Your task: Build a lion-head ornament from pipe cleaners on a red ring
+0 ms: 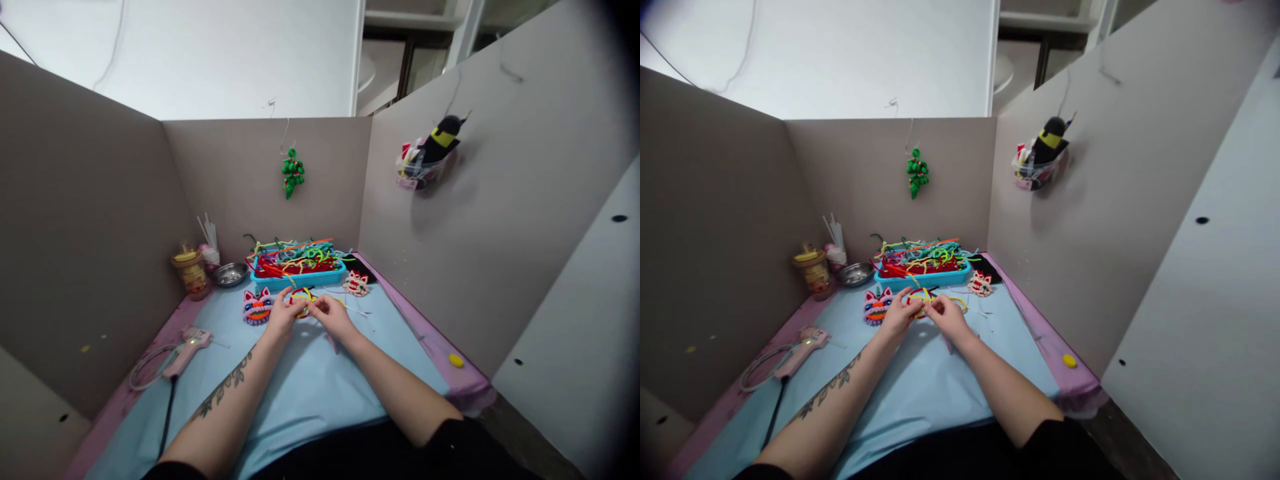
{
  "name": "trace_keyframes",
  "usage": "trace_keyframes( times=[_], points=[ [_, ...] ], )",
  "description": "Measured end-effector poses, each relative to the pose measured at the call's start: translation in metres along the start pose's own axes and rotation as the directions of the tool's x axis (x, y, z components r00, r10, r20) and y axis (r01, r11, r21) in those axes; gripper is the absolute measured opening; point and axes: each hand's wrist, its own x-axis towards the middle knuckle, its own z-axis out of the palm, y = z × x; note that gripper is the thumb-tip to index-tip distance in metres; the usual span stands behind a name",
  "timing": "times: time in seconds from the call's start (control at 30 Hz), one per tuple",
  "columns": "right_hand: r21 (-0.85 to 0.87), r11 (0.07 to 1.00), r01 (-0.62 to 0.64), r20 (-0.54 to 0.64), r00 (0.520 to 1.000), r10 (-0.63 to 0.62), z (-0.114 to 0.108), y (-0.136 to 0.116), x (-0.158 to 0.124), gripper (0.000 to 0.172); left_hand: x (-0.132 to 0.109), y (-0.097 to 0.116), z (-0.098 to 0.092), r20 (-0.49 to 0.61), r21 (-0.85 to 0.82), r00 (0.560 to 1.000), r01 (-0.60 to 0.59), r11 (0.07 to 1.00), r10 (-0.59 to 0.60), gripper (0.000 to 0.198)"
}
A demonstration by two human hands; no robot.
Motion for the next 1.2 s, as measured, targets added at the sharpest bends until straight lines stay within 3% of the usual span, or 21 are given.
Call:
trace_keyframes(
  times=[0.3,0.5,0.77,1.2],
  points=[
    [-0.039,0.999,0.029,-0.016,0.999,-0.029,-0.0019,0.0009,-0.0019,0.024,-0.0022,-0.0025,0.0032,0.043,-0.012,0.997,0.061,0.998,-0.061,0.098],
    [-0.046,0.997,0.068,0.01,0.998,-0.068,0.0013,0.0013,-0.0048,0.018,-0.0009,-0.0013,0.0005,-0.006,0.08,0.999,0.053,0.995,-0.052,0.088],
    [-0.059,0.993,0.104,0.009,0.995,-0.104,0.0007,0.0066,-0.0028,0.011,0.0001,0.0014,-0.0011,-0.03,0.188,0.999,0.047,0.981,-0.042,0.091],
    [-0.306,0.891,0.337,0.004,0.936,-0.352,-0.0072,-0.0019,-0.0038,0.012,0.0027,0.0011,-0.0045,-0.013,0.283,0.999,-0.025,0.959,0.03,0.094]
  ],
)
